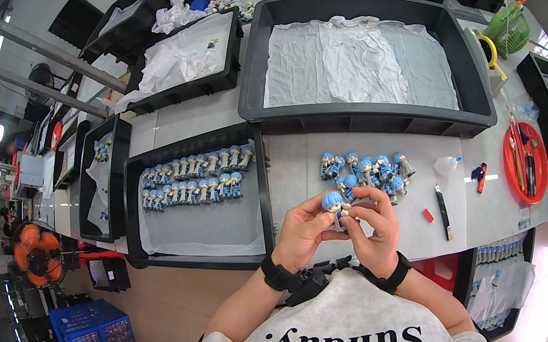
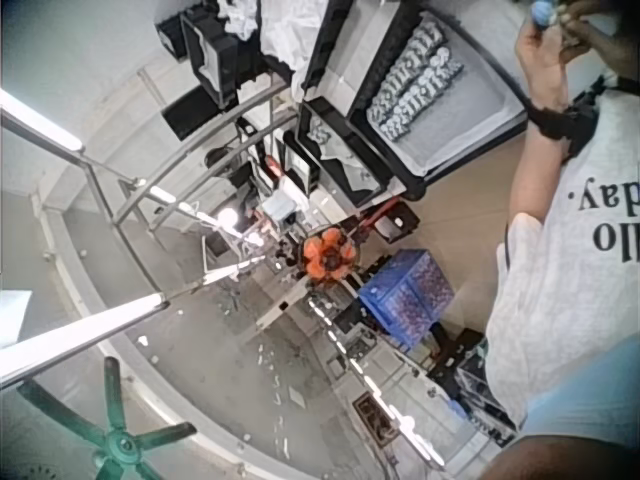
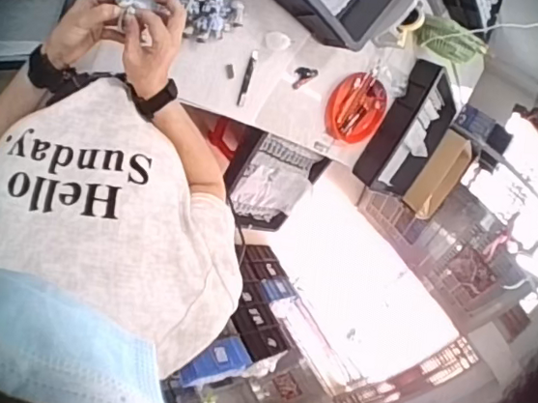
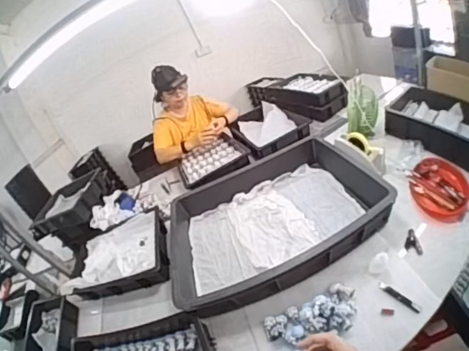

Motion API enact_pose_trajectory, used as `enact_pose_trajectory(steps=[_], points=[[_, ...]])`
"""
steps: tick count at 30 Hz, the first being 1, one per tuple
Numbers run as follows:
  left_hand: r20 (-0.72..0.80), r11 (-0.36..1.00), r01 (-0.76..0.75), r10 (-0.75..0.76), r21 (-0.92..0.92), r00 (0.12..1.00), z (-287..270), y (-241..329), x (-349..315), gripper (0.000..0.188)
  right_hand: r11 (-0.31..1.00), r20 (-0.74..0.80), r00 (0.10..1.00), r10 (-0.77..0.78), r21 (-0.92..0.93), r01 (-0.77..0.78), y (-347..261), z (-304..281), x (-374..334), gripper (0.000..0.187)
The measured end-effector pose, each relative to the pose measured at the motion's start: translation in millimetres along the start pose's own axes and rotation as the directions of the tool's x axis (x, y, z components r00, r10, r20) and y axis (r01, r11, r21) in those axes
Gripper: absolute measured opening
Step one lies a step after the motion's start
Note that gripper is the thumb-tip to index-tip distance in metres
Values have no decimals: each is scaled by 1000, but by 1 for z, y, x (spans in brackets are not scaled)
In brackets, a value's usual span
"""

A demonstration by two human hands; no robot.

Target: The person assembles small blue and white miniature figures at a workbench. They pick up individual figures, apply glue from a small bottle to specific parts, and attach components by hand. Completed figures are placed into a black tray lined with white paper. The process is repeated for multiple figures throughout the clip.

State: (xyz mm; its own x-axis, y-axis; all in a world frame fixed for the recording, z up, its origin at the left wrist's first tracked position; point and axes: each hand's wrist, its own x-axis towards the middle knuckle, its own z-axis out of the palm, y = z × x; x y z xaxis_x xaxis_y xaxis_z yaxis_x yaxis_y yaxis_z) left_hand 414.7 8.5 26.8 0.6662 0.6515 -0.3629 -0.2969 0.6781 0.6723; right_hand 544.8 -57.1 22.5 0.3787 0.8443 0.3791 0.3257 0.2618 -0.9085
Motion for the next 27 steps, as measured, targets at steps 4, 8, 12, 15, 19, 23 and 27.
enact_pose_trajectory(steps=[4,8,12,15,19,23,27], points=[[-22,1000,15,-15,24,1000,5,-1,3,32,1000,-26,1000,-3,-3,3,3,-2,-1,11],[-52,996,-25,30,81,998,6,0,1,31,1000,-17,999,-29,-10,29,6,-1,1,13],[-73,991,-43,53,127,996,-7,-7,4,31,1000,50,999,6,-6,-6,12,-6,-4,16],[-94,993,-55,65,107,993,-12,-5,7,30,994,102,994,-37,-97,47,17,-21,-7,22],[-129,989,-89,104,119,986,-26,-2,7,25,954,-13,977,215,-210,-213,47,-60,-25,25],[-152,988,-84,104,131,983,-34,-1,7,24,892,255,897,362,-373,-254,70,-77,-48,21],[-153,990,-69,88,125,984,-31,0,6,25,885,443,804,397,-418,-206,79,-74,-58,19]])
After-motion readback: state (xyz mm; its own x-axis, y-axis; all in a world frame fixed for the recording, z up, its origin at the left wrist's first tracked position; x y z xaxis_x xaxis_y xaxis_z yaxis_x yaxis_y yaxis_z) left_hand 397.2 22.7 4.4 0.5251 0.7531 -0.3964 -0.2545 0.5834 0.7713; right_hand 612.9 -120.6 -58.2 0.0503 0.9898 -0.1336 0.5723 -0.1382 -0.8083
